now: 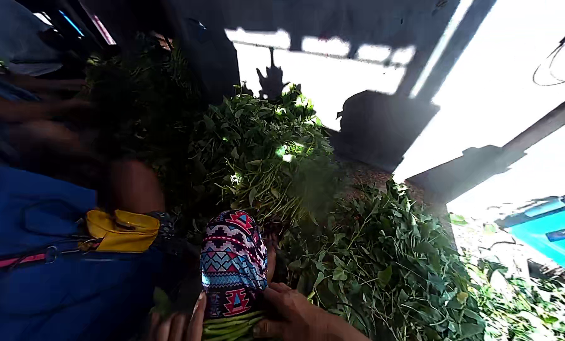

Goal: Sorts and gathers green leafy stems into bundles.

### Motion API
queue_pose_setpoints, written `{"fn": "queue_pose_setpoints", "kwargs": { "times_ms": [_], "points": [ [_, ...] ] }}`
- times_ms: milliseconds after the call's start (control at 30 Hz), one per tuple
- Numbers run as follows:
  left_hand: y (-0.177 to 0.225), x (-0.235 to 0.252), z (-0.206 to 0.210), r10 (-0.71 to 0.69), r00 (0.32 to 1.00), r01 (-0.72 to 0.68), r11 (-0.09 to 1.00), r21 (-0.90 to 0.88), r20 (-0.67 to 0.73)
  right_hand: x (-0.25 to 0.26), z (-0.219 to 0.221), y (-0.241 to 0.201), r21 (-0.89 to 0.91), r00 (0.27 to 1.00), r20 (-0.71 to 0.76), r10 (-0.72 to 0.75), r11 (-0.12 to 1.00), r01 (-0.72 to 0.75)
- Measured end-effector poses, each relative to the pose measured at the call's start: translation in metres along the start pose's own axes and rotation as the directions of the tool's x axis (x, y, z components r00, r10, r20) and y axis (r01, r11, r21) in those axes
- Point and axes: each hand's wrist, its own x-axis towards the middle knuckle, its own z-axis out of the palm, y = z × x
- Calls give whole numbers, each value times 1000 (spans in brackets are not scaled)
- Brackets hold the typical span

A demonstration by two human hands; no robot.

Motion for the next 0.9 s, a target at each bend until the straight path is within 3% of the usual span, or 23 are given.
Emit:
{"fn": "queue_pose_setpoints", "kwargs": {
  "times_ms": [100, 167, 267, 333, 567, 733, 900],
  "points": [
    [2, 1, 0, -10, 1000, 10, 1000, -12, -1, 0, -19, 4, 134, 983, 92, -161, 980, 148],
    [4, 1, 0, -9, 1000, 8, 1000, -10, -10, -1, -25, 1, 93, 977, 86, -193, 978, 185],
    [6, 2, -2, -15, 1000, 15, 1000, -23, -6, 2, -28, -11, -73, 989, 43, -141, 987, 144],
    [7, 1, -2, -21, 1000, 21, 999, -24, -4, 3, -30, -17, -129, 990, 93, -102, 985, 113],
    [10, 1, -3, -36, 999, 37, 998, -50, 12, 6, -40, -12, 126, 959, 246, -143, 985, 114],
    [11, 4, -4, -29, 999, 30, 999, -33, 21, 10, -44, -27, -3, 944, 328, 21, 1000, -21],
    [10, 5, -3, -23, 999, 23, 999, -32, 23, 17, -37, -23, -90, 945, 327, 9, 996, 21]
  ]
}}
